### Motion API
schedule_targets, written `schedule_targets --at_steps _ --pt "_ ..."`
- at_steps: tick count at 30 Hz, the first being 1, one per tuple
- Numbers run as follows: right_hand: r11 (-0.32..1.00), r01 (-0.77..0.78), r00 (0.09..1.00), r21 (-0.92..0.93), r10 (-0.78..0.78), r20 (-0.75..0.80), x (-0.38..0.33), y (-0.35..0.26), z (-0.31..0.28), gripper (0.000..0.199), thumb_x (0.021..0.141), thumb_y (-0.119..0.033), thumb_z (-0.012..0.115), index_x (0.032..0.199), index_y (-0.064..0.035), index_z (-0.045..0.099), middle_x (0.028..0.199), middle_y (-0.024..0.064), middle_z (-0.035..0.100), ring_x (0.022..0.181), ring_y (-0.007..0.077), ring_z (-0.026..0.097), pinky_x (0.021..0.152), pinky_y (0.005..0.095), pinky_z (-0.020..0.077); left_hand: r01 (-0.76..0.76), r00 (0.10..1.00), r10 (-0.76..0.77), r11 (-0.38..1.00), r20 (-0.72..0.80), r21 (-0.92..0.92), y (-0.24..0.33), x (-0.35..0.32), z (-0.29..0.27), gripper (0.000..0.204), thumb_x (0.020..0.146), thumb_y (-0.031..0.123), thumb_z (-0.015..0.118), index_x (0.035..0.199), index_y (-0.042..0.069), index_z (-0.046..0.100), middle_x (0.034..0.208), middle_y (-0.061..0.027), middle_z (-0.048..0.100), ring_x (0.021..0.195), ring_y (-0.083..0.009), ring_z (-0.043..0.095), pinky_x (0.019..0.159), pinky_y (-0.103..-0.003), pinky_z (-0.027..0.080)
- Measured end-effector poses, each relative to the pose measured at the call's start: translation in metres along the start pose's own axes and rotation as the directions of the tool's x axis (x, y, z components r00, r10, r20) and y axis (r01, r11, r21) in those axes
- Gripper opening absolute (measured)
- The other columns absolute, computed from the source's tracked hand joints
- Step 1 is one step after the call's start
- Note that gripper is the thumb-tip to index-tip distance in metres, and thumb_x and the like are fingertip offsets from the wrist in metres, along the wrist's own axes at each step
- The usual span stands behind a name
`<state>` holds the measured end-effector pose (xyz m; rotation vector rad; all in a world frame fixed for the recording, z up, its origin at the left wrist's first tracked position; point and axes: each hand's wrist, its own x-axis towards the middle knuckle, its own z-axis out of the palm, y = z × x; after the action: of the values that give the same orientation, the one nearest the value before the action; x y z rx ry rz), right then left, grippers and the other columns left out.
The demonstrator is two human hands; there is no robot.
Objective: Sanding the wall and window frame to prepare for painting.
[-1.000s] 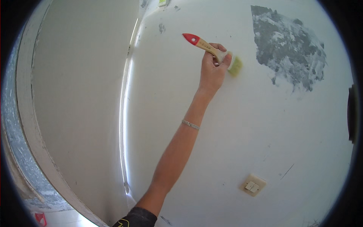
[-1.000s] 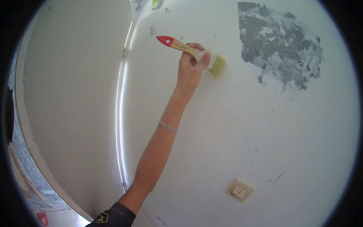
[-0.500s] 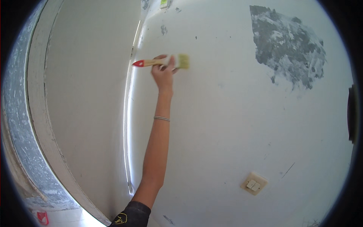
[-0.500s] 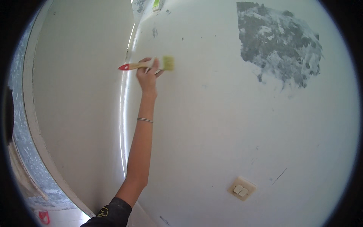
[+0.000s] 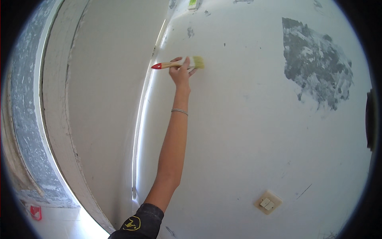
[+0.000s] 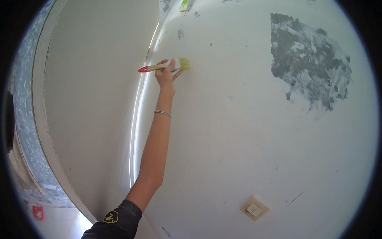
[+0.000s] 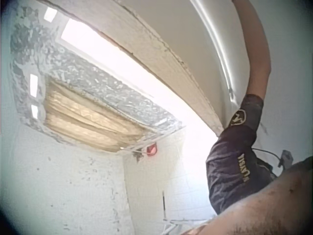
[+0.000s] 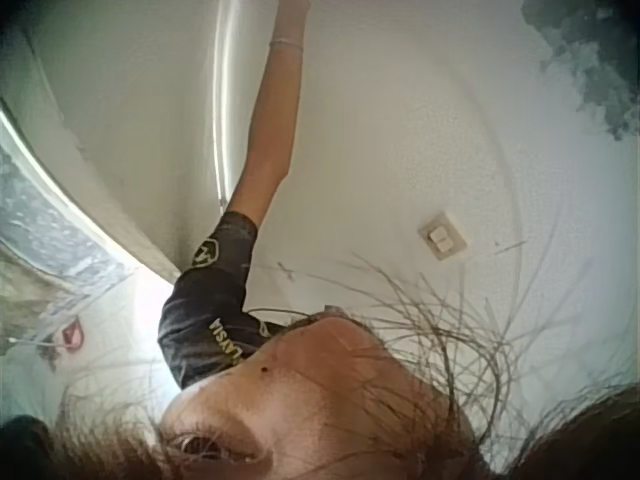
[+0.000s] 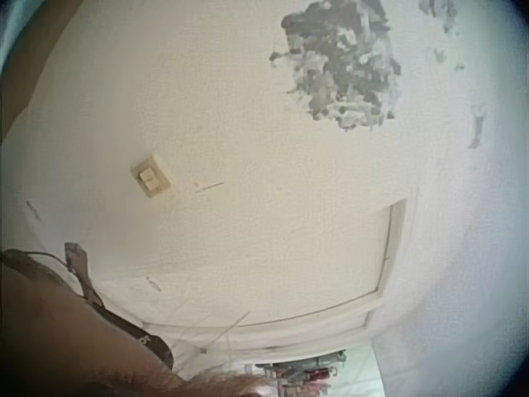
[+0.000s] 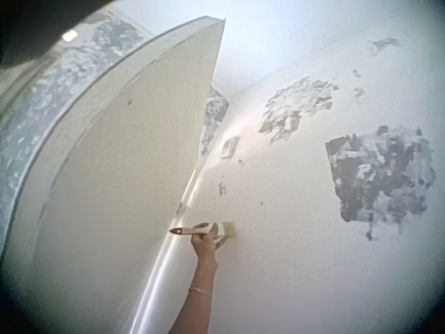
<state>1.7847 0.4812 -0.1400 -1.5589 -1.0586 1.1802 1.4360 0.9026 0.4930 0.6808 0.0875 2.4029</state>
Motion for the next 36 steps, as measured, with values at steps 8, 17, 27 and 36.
schedule_targets --at_steps 8,17,27,36 --pt "0.997 -0.076 0.995 0.024 0.077 -0.055 -0.014 -0.035 -0.011 0.033 0.090 -0.015 0.057 0.119 -0.0035 0.064 0.067 0.0006 0.057 0.050 0.0093 0.048 0.047 0.0268 0.0425 -0.264 0.871 0.483 0.619 -0.093 0.740 -0.010 0.016 0.015 0.032 0.082 0.011 0.075 0.109 0.004 0.058 0.102 -0.0085 0.056 0.089 -0.0186 0.062 0.069 -0.031 0.062" --pt "0.977 -0.209 0.952 0.044 0.214 -0.219 -0.062 -0.084 0.008 0.035 0.089 -0.021 0.061 0.119 -0.0031 0.064 0.071 0.0012 0.057 0.055 0.0094 0.049 0.047 0.0253 0.0421 -0.181 0.981 0.194 0.913 0.002 0.364 -0.007 0.066 0.073 0.032 0.080 0.012 0.077 0.109 0.010 0.063 0.102 -0.0083 0.059 0.085 -0.0215 0.064 0.074 -0.038 0.062" --pt "0.982 -0.180 0.958 0.057 0.188 -0.216 -0.056 -0.028 -0.004 0.033 0.090 -0.023 0.061 0.118 -0.0057 0.065 0.067 0.0008 0.057 0.048 0.0092 0.045 0.044 0.0274 0.0398 0.084 0.931 0.000 0.973 0.365 -0.214 0.026 -0.014 0.118 0.036 0.088 0.016 0.072 0.116 0.003 0.055 0.098 -0.0064 0.056 0.089 -0.0188 0.062 0.077 -0.038 0.062" --pt "0.981 -0.176 0.958 -0.076 0.153 -0.242 -0.044 -0.027 -0.003 0.032 0.089 -0.019 0.058 0.118 -0.0070 0.067 0.083 0.0058 0.068 0.051 0.0126 0.052 0.050 0.0299 0.0456 -0.357 0.924 0.378 0.795 0.061 0.490 -0.011 0.024 0.068 0.024 0.085 0.013 0.073 0.106 0.006 0.063 0.099 -0.0095 0.061 0.089 -0.0214 0.063 0.079 -0.038 0.057"
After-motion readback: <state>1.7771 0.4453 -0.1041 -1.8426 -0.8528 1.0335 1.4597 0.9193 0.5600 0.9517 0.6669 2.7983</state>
